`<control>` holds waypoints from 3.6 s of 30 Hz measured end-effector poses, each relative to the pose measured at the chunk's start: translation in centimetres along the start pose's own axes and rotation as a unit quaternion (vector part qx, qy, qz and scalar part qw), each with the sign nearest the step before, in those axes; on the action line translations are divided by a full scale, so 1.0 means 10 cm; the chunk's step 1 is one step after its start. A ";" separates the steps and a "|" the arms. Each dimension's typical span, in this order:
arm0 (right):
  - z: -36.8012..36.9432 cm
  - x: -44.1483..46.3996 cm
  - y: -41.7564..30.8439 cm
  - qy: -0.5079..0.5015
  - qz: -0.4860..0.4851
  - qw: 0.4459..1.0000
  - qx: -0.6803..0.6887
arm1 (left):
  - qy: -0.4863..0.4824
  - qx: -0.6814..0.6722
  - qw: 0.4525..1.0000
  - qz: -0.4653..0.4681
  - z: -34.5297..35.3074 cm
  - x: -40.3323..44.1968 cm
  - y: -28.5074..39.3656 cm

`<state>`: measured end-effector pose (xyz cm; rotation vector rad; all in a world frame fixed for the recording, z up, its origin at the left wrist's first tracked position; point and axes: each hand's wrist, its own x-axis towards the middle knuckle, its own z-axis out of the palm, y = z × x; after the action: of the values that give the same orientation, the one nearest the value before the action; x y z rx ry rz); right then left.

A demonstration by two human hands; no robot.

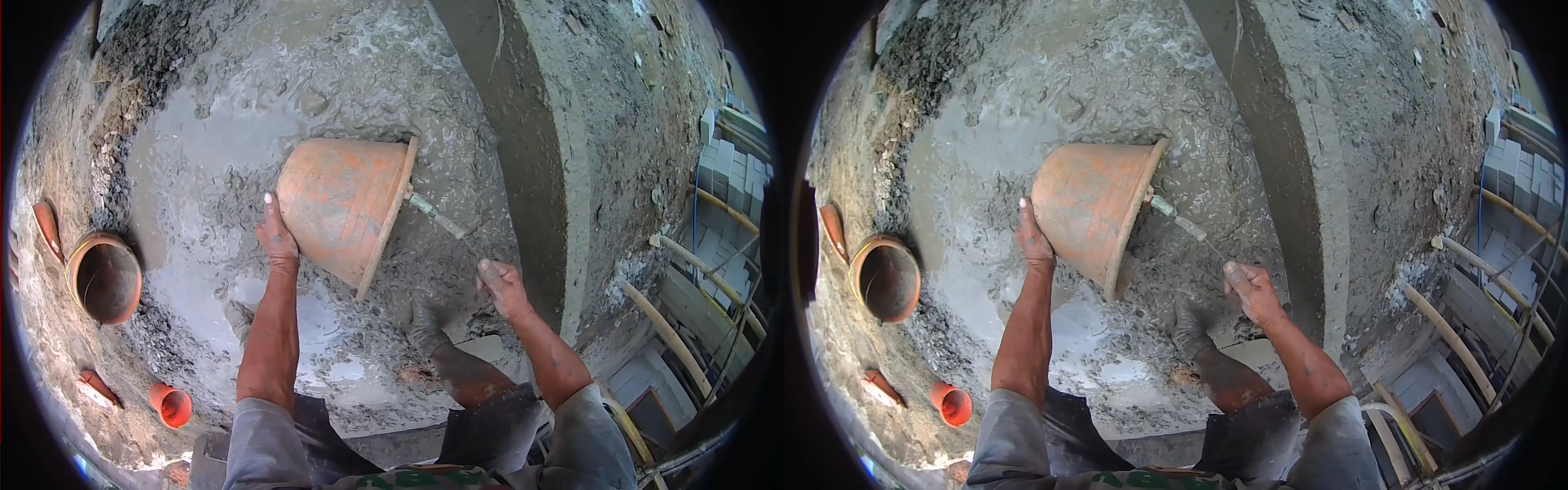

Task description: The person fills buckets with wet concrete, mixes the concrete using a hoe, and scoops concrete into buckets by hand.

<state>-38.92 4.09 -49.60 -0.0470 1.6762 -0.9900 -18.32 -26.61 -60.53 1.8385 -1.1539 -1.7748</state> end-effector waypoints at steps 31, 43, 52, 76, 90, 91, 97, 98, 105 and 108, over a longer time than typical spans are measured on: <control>1.93 -0.80 -0.30 0.147 0.013 0.928 -0.342 | -0.047 0.105 0.993 -0.014 -4.18 -0.16 0.82; 1.88 -1.20 -1.18 0.269 0.112 0.955 -0.051 | -0.013 0.162 0.983 -0.081 -3.99 -1.77 2.07; 1.19 -3.98 -2.84 0.363 -0.013 0.931 -0.026 | -0.257 0.136 0.949 0.121 -2.18 -1.87 3.14; -2.62 -6.92 -4.96 0.828 -0.266 0.426 -0.250 | 0.147 0.215 0.962 0.089 -3.53 -2.70 2.26; 3.71 -2.85 -3.66 -0.078 -0.125 0.798 -0.584 | 0.228 0.295 0.922 -0.099 -5.15 -2.51 1.79; 3.97 -2.88 -3.50 -0.118 -0.098 0.803 -0.575 | 0.209 0.326 0.920 -0.064 -5.24 -2.31 1.84; 4.05 -2.90 -2.89 -0.061 -0.012 0.846 -0.530 | 0.133 0.523 0.830 0.140 -5.52 -0.49 2.21; 3.89 -2.88 -2.81 -0.024 -0.017 0.852 -0.522 | 0.147 0.541 0.809 0.176 -5.50 -0.18 2.22; 3.28 -2.86 -2.57 0.114 0.029 0.803 -0.584 | -0.098 0.654 0.749 0.051 -5.46 0.45 1.85; 3.67 -2.71 -2.71 0.080 0.004 0.818 -0.570 | -0.078 0.617 0.776 0.110 -5.89 -0.13 2.60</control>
<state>-10.99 -20.97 -12.07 -0.7624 2.2006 0.1590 29.15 -58.67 -31.14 1.8976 -2.9066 -0.9868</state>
